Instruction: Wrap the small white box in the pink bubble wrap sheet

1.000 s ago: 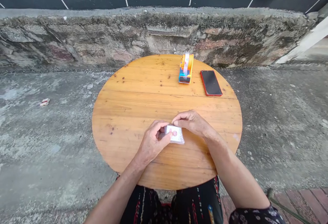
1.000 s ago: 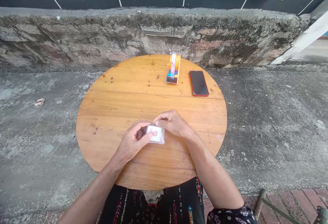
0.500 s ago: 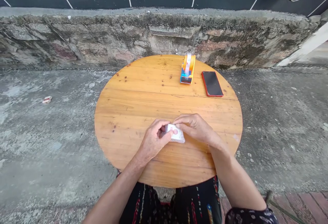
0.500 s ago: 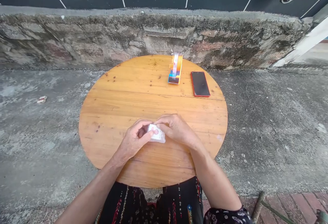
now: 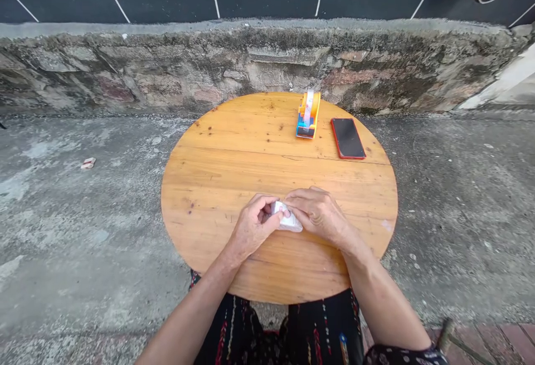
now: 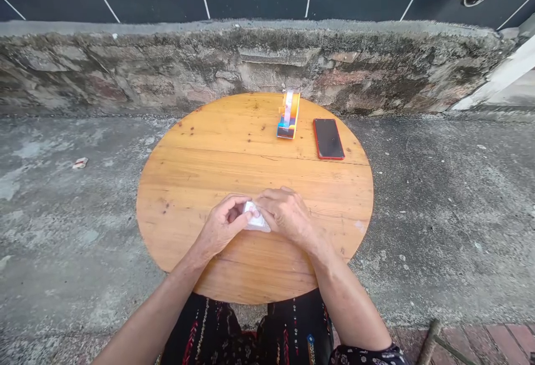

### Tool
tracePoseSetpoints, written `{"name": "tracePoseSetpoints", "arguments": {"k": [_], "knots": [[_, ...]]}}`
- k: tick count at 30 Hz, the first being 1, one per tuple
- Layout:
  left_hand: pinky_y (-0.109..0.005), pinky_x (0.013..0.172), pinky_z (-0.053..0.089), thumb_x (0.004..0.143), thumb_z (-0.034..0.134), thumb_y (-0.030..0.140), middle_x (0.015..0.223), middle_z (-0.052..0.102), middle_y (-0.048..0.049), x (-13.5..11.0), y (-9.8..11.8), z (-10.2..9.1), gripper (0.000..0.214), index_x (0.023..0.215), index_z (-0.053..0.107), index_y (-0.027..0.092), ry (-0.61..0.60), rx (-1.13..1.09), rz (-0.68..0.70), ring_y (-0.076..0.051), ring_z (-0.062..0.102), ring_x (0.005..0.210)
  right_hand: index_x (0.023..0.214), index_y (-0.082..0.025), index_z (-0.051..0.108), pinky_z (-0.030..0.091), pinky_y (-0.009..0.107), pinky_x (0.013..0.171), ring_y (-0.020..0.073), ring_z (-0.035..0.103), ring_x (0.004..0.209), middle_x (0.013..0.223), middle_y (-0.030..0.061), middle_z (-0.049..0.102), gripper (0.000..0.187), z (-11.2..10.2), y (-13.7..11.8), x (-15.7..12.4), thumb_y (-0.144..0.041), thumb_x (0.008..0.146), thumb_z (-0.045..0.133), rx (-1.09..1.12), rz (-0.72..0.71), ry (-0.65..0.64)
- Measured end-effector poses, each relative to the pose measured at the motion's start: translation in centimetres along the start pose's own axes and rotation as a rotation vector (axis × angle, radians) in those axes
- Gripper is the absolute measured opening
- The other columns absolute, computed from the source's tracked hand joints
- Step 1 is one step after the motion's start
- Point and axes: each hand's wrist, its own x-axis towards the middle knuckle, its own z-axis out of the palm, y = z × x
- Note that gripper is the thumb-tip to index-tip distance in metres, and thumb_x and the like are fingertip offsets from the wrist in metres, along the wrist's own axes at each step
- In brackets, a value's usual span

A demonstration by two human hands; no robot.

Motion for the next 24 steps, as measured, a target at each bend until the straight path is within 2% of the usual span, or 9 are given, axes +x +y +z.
{"name": "tracePoseSetpoints", "arguments": {"k": [6, 11, 13, 15, 19, 24], "knots": [[-0.023, 0.063, 0.043, 0.083, 0.062, 0.026, 0.089, 0.057, -0.0028, -0.03, -0.21, 0.02, 0.024, 0.105, 0.065, 0.017, -0.006, -0.025, -0.015, -0.013, 0.053, 0.074, 0.091, -0.022, 0.071, 0.042, 0.037, 0.084, 0.0190, 0.067, 0.091, 0.099, 0.0037, 0.073, 0.016, -0.68, -0.01, 0.03, -0.017, 0.090, 0.056, 0.030, -0.041, 0.062], [-0.024, 0.063, 0.042, 0.085, 0.061, 0.028, 0.092, 0.058, -0.0035, -0.06, -0.16, -0.01, 0.023, 0.105, 0.066, 0.018, -0.008, -0.017, -0.009, -0.013, 0.053, 0.074, 0.093, -0.023, 0.068, 0.043, 0.040, 0.087, 0.0202, 0.066, 0.098, 0.107, 0.0056, 0.070, 0.014, -0.74, 0.57, -0.26, -0.018, 0.088, 0.056, 0.182, 0.061, 0.254], [-0.024, 0.063, 0.042, 0.084, 0.061, 0.027, 0.092, 0.058, -0.0035, -0.09, -0.12, 0.01, 0.024, 0.106, 0.066, 0.018, 0.000, -0.017, -0.007, -0.013, 0.053, 0.074, 0.098, -0.023, 0.068, 0.043, 0.040, 0.088, 0.0202, 0.065, 0.100, 0.109, 0.0059, 0.069, 0.018, -0.48, 0.82, -0.36, -0.016, 0.088, 0.055, 0.186, 0.078, 0.235], [-0.024, 0.062, 0.042, 0.084, 0.061, 0.027, 0.090, 0.058, -0.0033, -0.12, -0.13, 0.05, 0.024, 0.106, 0.066, 0.018, 0.007, -0.012, -0.005, -0.013, 0.053, 0.073, 0.101, -0.024, 0.069, 0.043, 0.041, 0.090, 0.0202, 0.064, 0.102, 0.111, 0.0055, 0.067, 0.022, -0.18, 0.94, -0.40, -0.014, 0.087, 0.054, 0.164, 0.062, 0.161], [-0.023, 0.062, 0.042, 0.085, 0.060, 0.028, 0.090, 0.058, -0.0030, -0.12, -0.36, 0.11, 0.024, 0.106, 0.065, 0.018, 0.006, -0.009, 0.010, -0.013, 0.053, 0.073, 0.099, -0.025, 0.071, 0.042, 0.042, 0.092, 0.0209, 0.062, 0.105, 0.113, 0.0054, 0.066, 0.029, 0.10, 0.82, -0.33, -0.009, 0.085, 0.051, 0.136, 0.013, 0.075], [-0.024, 0.065, 0.044, 0.086, 0.060, 0.029, 0.090, 0.058, -0.0036, -0.09, -0.50, 0.13, 0.024, 0.106, 0.065, 0.018, 0.006, -0.008, 0.035, -0.014, 0.055, 0.077, 0.097, -0.023, 0.071, 0.041, 0.043, 0.092, 0.0215, 0.062, 0.104, 0.113, 0.0066, 0.065, 0.024, 0.05, 0.85, -0.23, -0.012, 0.088, 0.051, 0.199, 0.052, 0.104]]}}
